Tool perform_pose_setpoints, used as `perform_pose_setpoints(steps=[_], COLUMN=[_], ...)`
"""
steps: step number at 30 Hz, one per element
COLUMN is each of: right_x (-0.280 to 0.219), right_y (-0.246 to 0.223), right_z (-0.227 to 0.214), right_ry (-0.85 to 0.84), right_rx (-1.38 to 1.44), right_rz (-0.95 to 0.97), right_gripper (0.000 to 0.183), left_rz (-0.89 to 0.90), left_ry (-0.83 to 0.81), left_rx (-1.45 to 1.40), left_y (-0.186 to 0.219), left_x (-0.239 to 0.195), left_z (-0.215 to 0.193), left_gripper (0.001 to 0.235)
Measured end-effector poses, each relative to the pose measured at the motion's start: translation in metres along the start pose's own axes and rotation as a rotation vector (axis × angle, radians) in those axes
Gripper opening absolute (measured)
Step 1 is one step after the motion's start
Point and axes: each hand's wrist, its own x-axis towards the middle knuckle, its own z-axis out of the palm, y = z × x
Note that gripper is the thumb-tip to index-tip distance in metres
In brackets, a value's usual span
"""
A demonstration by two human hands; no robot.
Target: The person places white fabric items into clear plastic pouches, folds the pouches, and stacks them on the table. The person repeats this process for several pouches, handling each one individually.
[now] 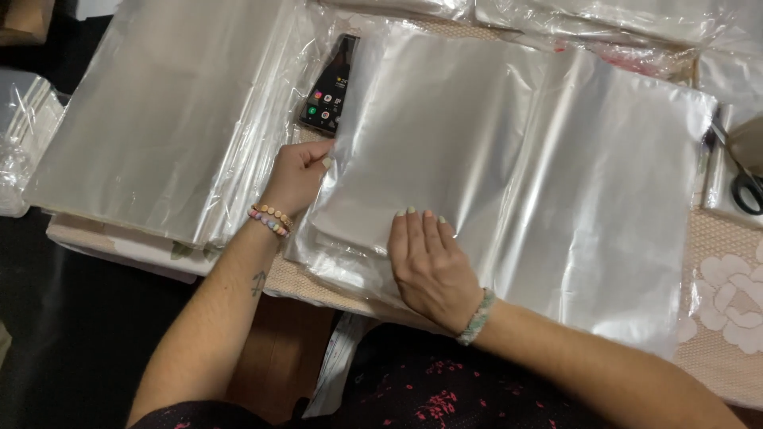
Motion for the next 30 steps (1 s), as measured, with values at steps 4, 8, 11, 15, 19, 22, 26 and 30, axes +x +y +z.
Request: perform_pose_setpoints(steps=[4, 8, 11, 15, 19, 22, 26, 30], right_x=[-0.002, -0.001, -0.005, -0.01, -0.015, -0.01, -0.009, -0.056], right_y=[0.02, 0.002, -0.013, -0.02, -0.027, -0.024, 0.048, 0.123], right_z=[-0.023, -0.01, -0.002, 0.012, 0.02, 0.012, -0.03, -0.019], right_ry=[0.027, 0.068, 0.108, 0.134, 0.128, -0.046, -0.393, -0.539], right_rx=[0.069, 0.098, 0.114, 0.107, 0.164, 0.315, 0.898, 0.554], right_rz=[0.038, -0.034, -0.062, -0.101, -0.158, -0.139, -0.135, 0.111], right_gripper=[0.047, 0.047, 0.047, 0.048, 0.049, 0.042, 0.079, 0.081], left_rz=[-0.029, -0.133, -0.13, -0.206, -0.256, -0.138, -0.123, -0.122], left_ry=[-0.097, -0.078, -0.072, -0.024, 0.021, -0.014, -0.022, -0.02], left_rx=[-0.146, -0.205, -0.242, -0.281, -0.319, -0.112, 0.046, 0.048], left_y=[0.023, 0.019, 0.01, 0.011, 0.015, 0.02, 0.02, 0.024], left_x=[-0.004, -0.005, -0.003, 0.0, 0.001, 0.001, 0.005, 0.003], left_z=[0.004, 0.004, 0.006, 0.005, 0.009, 0.01, 0.014, 0.014], left_gripper=[0.039, 0.04, 0.043, 0.04, 0.031, 0.049, 0.051, 0.057])
